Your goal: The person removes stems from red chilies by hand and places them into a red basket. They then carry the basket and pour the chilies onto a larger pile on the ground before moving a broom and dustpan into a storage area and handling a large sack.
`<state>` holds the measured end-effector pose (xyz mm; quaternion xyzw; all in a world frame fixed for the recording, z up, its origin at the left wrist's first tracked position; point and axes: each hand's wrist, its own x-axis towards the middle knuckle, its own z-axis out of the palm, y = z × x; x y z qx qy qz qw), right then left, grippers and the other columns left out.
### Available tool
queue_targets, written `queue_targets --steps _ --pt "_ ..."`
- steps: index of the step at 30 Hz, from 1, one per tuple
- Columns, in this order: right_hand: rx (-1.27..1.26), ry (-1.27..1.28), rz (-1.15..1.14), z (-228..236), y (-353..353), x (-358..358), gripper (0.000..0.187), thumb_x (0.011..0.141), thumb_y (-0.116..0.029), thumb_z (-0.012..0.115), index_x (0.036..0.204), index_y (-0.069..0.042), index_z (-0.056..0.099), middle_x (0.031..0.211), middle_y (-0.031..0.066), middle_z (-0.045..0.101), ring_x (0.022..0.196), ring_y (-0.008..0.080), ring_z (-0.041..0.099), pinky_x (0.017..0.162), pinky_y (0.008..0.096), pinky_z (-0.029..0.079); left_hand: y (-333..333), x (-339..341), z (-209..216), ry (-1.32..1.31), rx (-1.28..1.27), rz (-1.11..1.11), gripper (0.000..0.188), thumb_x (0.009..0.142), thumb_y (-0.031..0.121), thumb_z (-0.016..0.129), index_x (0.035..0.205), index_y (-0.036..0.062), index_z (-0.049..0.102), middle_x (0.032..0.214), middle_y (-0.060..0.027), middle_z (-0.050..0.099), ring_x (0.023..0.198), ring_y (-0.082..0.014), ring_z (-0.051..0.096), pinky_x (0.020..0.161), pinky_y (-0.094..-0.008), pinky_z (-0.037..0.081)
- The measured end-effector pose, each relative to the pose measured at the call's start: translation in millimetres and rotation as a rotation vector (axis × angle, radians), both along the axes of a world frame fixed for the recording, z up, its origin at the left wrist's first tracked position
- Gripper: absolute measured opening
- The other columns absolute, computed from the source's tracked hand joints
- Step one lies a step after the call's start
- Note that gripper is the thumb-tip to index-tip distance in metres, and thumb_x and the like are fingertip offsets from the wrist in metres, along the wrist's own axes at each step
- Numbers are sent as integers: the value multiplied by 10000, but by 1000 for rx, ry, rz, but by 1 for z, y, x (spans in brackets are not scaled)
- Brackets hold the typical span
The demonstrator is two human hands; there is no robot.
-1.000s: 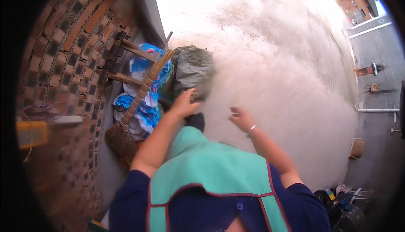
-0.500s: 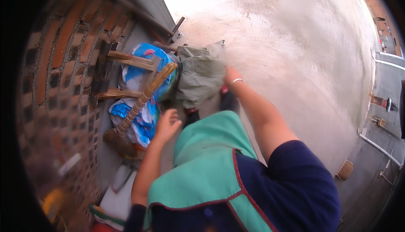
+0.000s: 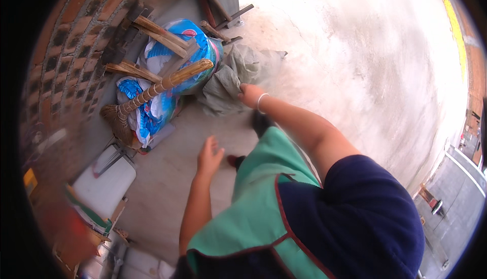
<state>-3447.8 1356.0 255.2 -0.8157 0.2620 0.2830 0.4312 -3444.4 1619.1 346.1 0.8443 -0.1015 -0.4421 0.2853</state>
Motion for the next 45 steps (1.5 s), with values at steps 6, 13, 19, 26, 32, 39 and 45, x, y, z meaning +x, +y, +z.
queue_targets --steps 6,13,19,26,32,39,45 --pt "425 -231 -195 93 46 25 191 809 -187 623 861 -21 545 737 83 592 670 185 563 631 318 452 26 -48 -12 -244 -55 43 702 698 85 697 1306 56 348 1170 -168 525 1049 -270 544 855 -373 454" --pt "1023 -439 -74 250 171 -53 48 869 -81 569 865 -76 521 745 -47 509 666 34 453 582 201 388 83 -141 35 -636 -74 175 734 644 193 753 1256 22 386 1127 -208 527 1053 -375 506 887 -400 426" --pt "1394 -620 -83 402 303 -169 93 883 -60 543 926 -73 461 742 -32 502 638 52 465 583 210 401 132 -247 81 -347 -542 526 662 694 299 708 1218 -2 438 1150 -200 537 1084 -291 507 865 -376 423" --pt "1649 -853 90 505 492 -265 103 898 -59 524 884 -99 430 740 -35 472 658 45 435 598 193 374 269 -330 134 -436 -691 983 562 762 276 646 1203 -16 456 1156 -186 540 1082 -282 509 872 -379 424" --pt "1780 -646 247 518 649 -350 88 875 -79 554 868 -86 466 747 -32 488 641 54 444 585 194 377 425 -405 149 -608 -716 1412 481 820 256 593 1189 -27 471 1160 -174 543 1081 -274 510 878 -382 425" --pt "1434 -788 739 465 779 -332 68 873 -50 542 929 -67 508 772 -54 495 718 26 456 626 183 380 648 -555 227 -954 -1092 1932 311 906 143 466 1165 -25 501 1112 -125 566 1003 -233 549 845 -351 449" --pt "1321 -826 1313 380 945 -457 200 847 -65 570 1037 -20 525 849 39 577 817 156 547 764 271 433 753 -623 295 -989 -847 1982 282 891 105 479 1139 -24 518 1033 -85 590 896 -188 574 778 -320 474"
